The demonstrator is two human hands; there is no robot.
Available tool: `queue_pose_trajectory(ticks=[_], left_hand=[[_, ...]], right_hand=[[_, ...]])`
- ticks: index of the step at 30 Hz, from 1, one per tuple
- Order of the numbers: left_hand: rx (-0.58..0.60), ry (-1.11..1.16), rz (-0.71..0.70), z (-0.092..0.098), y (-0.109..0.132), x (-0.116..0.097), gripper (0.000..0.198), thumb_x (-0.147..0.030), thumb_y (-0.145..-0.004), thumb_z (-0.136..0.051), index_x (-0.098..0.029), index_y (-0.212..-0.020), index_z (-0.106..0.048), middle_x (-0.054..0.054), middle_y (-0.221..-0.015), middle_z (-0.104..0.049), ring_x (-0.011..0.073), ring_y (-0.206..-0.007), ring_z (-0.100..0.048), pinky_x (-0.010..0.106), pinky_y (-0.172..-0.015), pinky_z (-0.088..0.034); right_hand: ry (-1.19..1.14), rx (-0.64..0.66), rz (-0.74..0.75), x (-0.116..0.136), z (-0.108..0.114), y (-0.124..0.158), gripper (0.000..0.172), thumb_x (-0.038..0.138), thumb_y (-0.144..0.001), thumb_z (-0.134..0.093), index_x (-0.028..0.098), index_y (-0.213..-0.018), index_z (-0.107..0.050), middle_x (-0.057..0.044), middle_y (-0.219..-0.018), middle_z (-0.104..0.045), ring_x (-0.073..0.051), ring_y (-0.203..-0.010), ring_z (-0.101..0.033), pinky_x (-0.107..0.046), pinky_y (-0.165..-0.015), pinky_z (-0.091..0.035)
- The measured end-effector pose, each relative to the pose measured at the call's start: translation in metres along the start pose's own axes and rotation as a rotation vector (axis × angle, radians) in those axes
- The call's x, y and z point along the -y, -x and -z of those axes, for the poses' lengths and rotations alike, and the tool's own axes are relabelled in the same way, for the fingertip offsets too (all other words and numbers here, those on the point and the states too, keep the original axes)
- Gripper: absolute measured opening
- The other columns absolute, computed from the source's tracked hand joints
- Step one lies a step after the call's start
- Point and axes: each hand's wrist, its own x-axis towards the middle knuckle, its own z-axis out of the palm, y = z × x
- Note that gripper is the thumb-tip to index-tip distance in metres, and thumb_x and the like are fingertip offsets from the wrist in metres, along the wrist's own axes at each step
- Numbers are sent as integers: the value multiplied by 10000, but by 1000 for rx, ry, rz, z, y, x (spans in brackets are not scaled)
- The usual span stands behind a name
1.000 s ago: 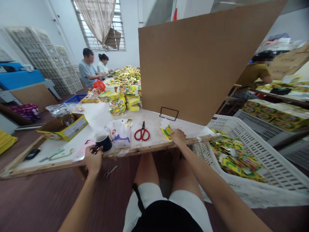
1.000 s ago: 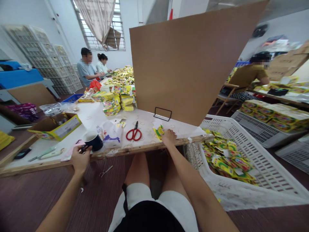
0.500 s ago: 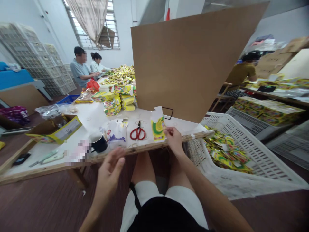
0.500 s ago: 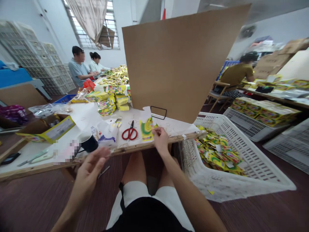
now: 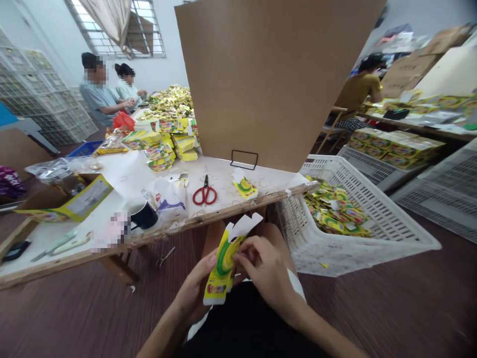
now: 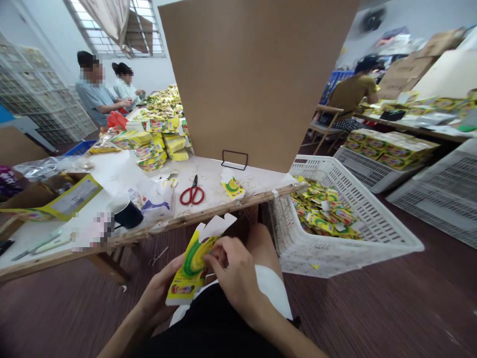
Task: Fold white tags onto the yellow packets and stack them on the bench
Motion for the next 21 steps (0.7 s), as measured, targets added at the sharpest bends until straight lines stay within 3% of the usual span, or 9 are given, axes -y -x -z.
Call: queue_pose_trajectory(ticks=[2,4,7,10,14,18,21], left_hand=[[10,31,14,1,1,0,347,-299,-774,-635,-146,-1085,-652,86,-927,-735,257,-863,-681,373,-847,-496],[-15,49,7,2,2,-1,328,-285,-757,-649,-145,-1052,-667,85,-917,-737,263,-848,-684,376,-830,-504],[-41,45,-23,4,5,-3,318,-274,-750,-645,-139,-1037,-672,90,-907,-738,270,-828,-686,380,-807,-511],[-29,15,-11,3,8,-5,319,-276,-760,-627,-121,-1035,-670,104,-897,-737,275,-820,-685,381,-793,-512],[-27,-7,-23,1,9,-7,304,-247,-755,-619,-114,-1024,-670,101,-907,-731,269,-824,-681,368,-787,-508],[-18,-6,-18,3,7,-8,348,-255,-739,-616,-113,-1054,-656,108,-934,-721,275,-818,-677,372,-763,-513],[-26,-10,15,4,7,-6,359,-275,-736,-615,-108,-1050,-659,116,-913,-721,276,-809,-677,370,-739,-521]], right_hand=[[127,-89,196,5,5,0,232,207,-790,-625,206,-1021,-594,-90,-998,-636,-253,-947,-560,-414,-838,-443],[127,-12,296,7,6,2,338,176,-809,-604,229,-1138,-546,-88,-1089,-619,-247,-1010,-544,-417,-877,-434],[91,50,296,9,4,5,340,165,-819,-592,236,-1145,-530,-82,-1052,-621,-233,-958,-567,-389,-824,-469],[116,21,325,8,2,5,413,152,-816,-586,235,-1208,-487,-96,-1204,-554,-253,-1106,-501,-421,-922,-417],[83,81,283,7,1,5,322,144,-820,-579,226,-1123,-511,-77,-1056,-609,-225,-971,-558,-376,-837,-459],[101,61,337,6,4,5,387,156,-820,-588,220,-1185,-476,-101,-1222,-535,-245,-1119,-491,-410,-928,-404],[75,83,319,7,7,4,363,126,-814,-575,226,-1152,-491,-83,-1152,-567,-235,-1078,-509,-385,-893,-415]])
